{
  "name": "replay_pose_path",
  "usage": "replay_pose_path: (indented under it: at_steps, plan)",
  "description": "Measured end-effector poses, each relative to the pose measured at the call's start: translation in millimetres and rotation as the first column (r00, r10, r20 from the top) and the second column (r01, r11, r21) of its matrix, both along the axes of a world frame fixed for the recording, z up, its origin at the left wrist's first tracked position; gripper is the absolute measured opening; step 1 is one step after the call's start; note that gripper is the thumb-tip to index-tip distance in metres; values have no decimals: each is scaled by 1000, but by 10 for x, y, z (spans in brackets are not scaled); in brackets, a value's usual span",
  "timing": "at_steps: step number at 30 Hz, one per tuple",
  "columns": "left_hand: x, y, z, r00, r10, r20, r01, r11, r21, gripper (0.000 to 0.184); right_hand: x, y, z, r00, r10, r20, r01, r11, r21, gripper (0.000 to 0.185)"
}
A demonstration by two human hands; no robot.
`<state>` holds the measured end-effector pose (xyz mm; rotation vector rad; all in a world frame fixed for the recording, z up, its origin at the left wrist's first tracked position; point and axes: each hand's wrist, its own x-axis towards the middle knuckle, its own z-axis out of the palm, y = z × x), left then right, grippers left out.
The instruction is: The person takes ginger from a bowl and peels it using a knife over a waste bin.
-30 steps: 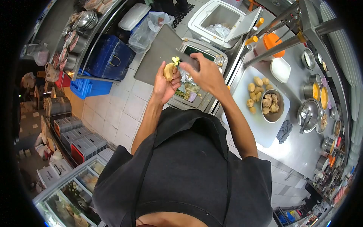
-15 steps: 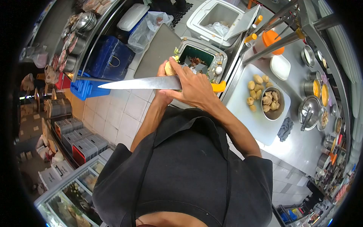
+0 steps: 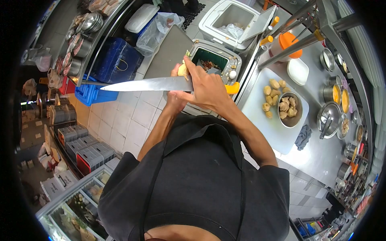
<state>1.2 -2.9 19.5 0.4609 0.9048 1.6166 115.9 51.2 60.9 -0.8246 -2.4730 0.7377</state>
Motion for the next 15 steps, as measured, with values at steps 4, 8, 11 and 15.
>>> replay_pose_path:
  at_steps: [4,8,11,15]
  plan:
    - [-33,39,67,999,-17,43,17,1000,9,53,9,5,54,1000,19,3,-19,1000,-17,101]
    - [-27,50,135,999,-27,28,27,1000,3,52,12,-5,106,1000,16,12,-16,1000,-11,94]
    - [-22,60,81,999,22,-40,-21,999,43,48,-2,26,97,999,12,-39,-14,999,-51,84]
    - [-44,32,73,944,82,-321,-45,992,121,43,-24,63,82,996,0,-90,-6,998,-69,76]
